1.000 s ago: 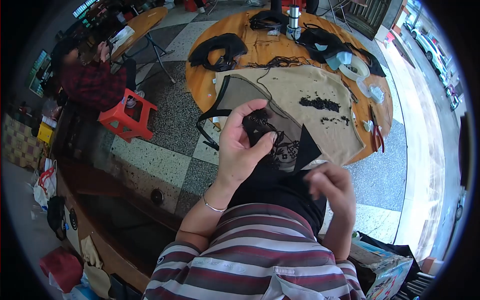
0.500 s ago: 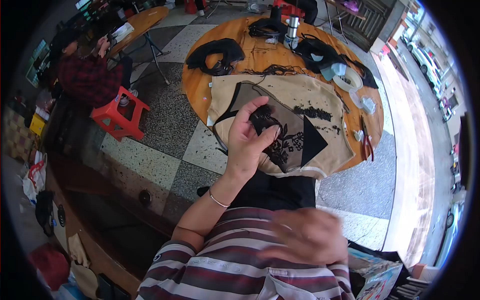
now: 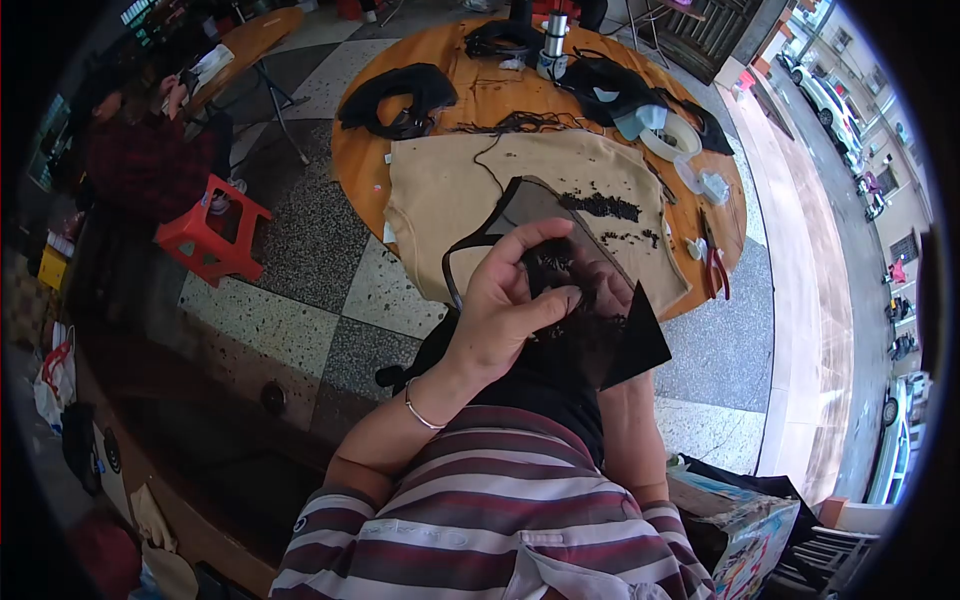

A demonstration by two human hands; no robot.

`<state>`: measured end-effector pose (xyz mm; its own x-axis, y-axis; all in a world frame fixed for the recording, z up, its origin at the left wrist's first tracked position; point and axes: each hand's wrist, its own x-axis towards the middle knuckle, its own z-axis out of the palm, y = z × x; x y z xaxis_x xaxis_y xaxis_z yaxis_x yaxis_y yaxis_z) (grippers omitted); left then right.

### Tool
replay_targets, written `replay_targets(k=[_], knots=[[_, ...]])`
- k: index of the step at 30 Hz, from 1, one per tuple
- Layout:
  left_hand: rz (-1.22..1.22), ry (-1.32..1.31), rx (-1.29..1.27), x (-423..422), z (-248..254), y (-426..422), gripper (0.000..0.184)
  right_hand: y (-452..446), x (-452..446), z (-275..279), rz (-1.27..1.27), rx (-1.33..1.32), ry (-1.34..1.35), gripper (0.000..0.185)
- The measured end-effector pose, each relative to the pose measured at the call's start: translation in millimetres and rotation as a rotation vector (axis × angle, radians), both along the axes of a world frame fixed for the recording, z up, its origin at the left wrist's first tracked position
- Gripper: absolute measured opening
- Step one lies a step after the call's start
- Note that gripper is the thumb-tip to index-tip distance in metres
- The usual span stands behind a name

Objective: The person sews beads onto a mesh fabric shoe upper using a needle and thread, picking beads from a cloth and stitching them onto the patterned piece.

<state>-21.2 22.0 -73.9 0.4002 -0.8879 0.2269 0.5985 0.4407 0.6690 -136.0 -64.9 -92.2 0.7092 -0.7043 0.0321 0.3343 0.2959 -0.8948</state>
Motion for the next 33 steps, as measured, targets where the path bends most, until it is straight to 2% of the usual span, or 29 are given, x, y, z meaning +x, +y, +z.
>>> replay_targets(k=[1,2,4,5,7,9,11,18,21,25,27,28,31,33], knots=[[-0.007,0.004,0.0,-0.8,2.1,0.5,0.056,-3.5,1.2,-2.2,0.001,-0.007,0.002,0.021],[-0.014,0.009,-0.001,-1.4,3.7,0.7,0.056,-13.2,0.4,-14.7,0.01,0.147,-0.046,0.02],[0.001,-0.01,0.003,-0.8,3.8,1.9,0.056,-35.7,-9.7,-15.0,0.064,0.397,-0.313,0.018],[0.013,-0.021,0.004,0.8,4.3,2.9,0.056,-49.7,-20.7,-6.1,0.113,0.49,-0.534,0.018],[0.009,-0.034,0.025,5.7,6.7,6.8,0.06,-73.6,-46.2,12.4,-0.02,0.732,-0.775,0.018],[0.008,-0.053,0.053,10.8,9.7,10.9,0.062,-118.1,-89.0,9.0,0.09,0.94,-1.047,0.018],[0.006,-0.077,0.086,14.2,12.3,13.9,0.062,-161.5,-141.7,-0.5,-0.008,0.855,-1.17,0.016],[0.036,-0.117,0.118,20.1,17.0,17.4,0.061,-251.9,-313.9,-8.3,-0.366,0.663,-1.158,0.016],[0.039,-0.133,0.136,22.5,21.2,19.0,0.06,-287.7,-391.4,-25.3,-0.411,0.639,-1.165,0.012],[0.045,-0.15,0.126,27.0,19.5,20.9,0.056,-322.7,-489.9,-43.4,-0.584,0.613,-1.07,0.018],[0.053,-0.151,0.13,28.2,18.9,21.7,0.056,-338.4,-529.1,-64.4,-0.589,0.424,-1.159,0.02],[0.058,-0.15,0.143,28.9,19.5,22.6,0.058,-360.6,-574.2,-76.8,-0.775,0.448,-1.099,0.025],[0.072,-0.154,0.16,30.4,19.2,23.4,0.059,-353.0,-595.8,-69.6,-0.969,0.482,-1.033,0.03],[0.071,-0.149,0.158,31.7,18.9,24.5,0.06,-351.8,-600.3,-68.3,-0.942,0.42,-1.072,0.033]])
